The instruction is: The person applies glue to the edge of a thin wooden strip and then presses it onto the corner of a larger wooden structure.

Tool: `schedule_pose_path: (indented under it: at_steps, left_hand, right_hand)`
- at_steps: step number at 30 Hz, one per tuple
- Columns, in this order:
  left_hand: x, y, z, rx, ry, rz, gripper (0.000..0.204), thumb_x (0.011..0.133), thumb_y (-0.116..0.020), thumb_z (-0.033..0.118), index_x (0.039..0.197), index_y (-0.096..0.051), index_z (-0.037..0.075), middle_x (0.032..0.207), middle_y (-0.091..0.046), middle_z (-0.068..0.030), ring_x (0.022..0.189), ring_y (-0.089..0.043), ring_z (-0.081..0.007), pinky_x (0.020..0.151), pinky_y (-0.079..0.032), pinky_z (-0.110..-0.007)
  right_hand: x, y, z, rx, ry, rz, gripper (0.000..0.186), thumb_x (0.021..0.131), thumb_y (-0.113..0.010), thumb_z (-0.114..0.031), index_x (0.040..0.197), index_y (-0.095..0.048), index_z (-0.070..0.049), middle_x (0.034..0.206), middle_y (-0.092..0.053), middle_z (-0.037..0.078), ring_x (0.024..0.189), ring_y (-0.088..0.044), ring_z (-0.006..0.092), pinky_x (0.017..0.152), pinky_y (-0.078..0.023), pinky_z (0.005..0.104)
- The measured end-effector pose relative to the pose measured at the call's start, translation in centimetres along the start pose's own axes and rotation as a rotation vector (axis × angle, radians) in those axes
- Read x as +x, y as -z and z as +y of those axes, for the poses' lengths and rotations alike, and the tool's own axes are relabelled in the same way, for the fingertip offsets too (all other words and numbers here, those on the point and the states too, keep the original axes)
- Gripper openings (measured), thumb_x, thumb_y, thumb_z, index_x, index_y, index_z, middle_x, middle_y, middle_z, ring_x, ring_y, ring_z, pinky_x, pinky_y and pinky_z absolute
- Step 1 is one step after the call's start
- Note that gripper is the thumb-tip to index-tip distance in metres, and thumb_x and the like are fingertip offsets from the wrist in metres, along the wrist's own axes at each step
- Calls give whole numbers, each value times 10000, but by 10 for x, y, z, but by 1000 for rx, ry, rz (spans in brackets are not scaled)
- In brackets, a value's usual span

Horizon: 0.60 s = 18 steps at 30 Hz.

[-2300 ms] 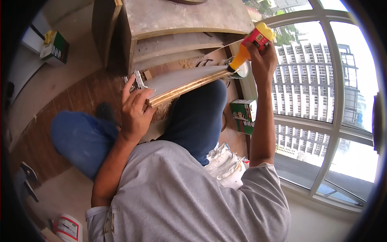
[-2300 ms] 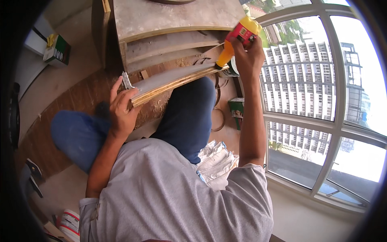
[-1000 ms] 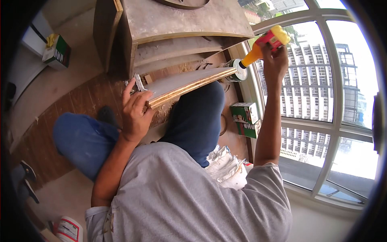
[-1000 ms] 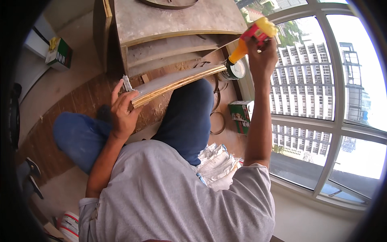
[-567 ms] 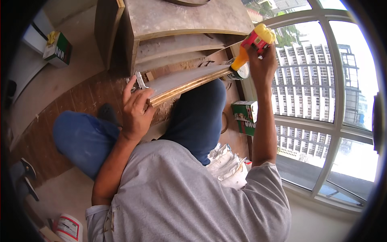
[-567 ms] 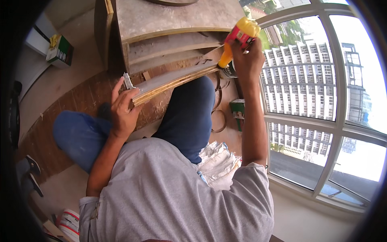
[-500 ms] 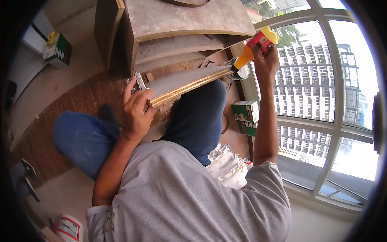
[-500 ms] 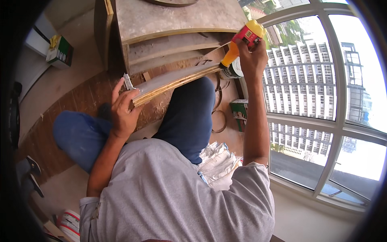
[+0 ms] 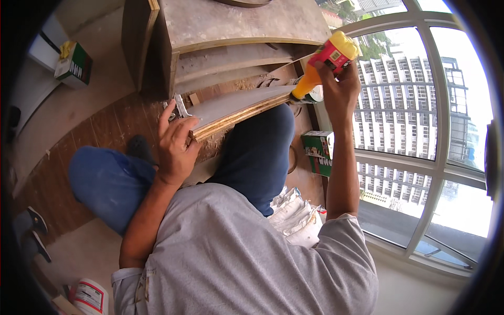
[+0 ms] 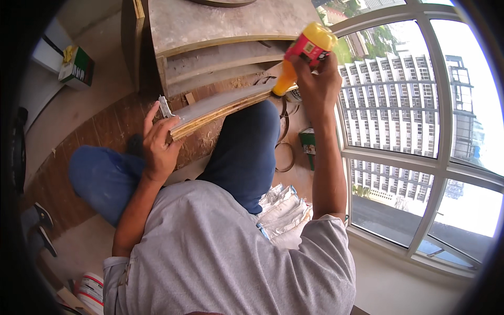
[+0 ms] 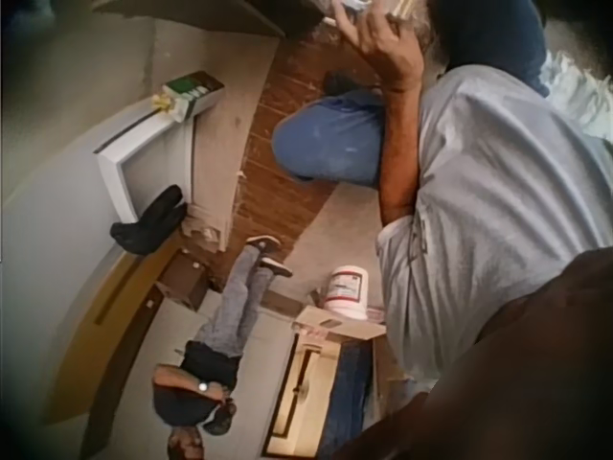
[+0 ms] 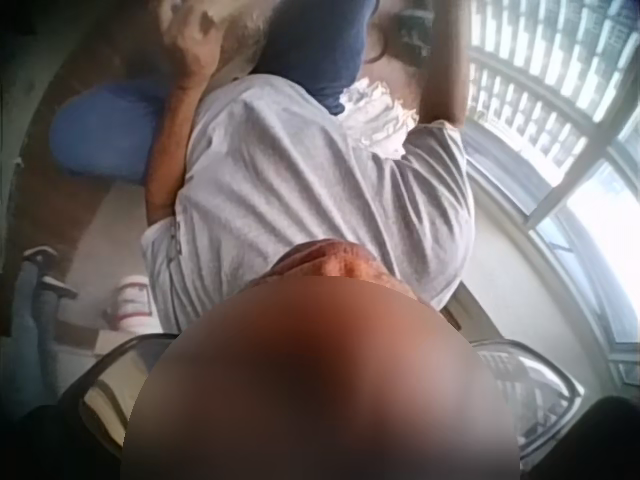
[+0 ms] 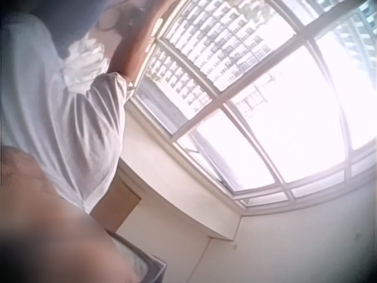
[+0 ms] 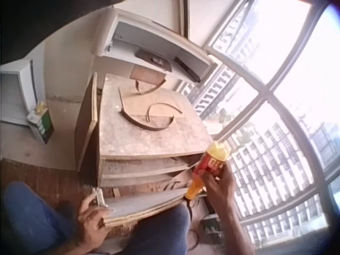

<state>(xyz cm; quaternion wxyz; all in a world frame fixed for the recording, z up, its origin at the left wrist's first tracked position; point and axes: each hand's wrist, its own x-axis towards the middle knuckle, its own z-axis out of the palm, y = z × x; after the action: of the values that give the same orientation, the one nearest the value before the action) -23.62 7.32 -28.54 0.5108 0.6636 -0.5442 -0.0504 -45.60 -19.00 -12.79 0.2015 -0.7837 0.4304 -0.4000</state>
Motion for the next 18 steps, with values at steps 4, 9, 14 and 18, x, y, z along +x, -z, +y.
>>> schedule_pose_path:
  at_steps: [4, 9, 14, 18]
  left_hand:
    - [0, 1, -2, 5, -8, 11, 490, 700, -889, -54, 1151, -719, 37, 1101, -761, -158, 1403, -554, -456, 1113, -483, -512]
    - [0, -3, -2, 1, -13, 10, 500, 698, -885, -65, 1156, -714, 38, 1108, -763, -150, 1404, -554, -452, 1114, -484, -509]
    - [-3, -1, -4, 5, -30, 21, 496, 701, -889, -60, 1155, -716, 39, 1107, -762, -150, 1403, -554, -452, 1113, -484, -511]
    - [0, -2, -1, -1, -8, 11, 479, 708, -896, -45, 1145, -722, 41, 1103, -762, -150, 1403, -554, -449, 1114, -482, -512]
  right_hand:
    - [14, 6, 8, -214, 11, 16, 393, 870, -849, -291, 1100, -713, -2, 893, -755, 104, 790, -706, 185, 743, -563, 346]
    - [17, 13, 22, -198, -46, 48, 421, 860, -857, -302, 1123, -713, -7, 936, -776, 125, 829, -735, 205, 757, -570, 351]
    - [18, 6, 14, -194, 16, 3, 442, 866, -858, -303, 1141, -696, 2, 937, -777, 121, 849, -749, 210, 763, -579, 359]
    - [37, 22, 52, -184, -22, 33, 413, 890, -839, -279, 1153, -693, 4, 937, -778, 119, 835, -748, 204, 769, -579, 359]
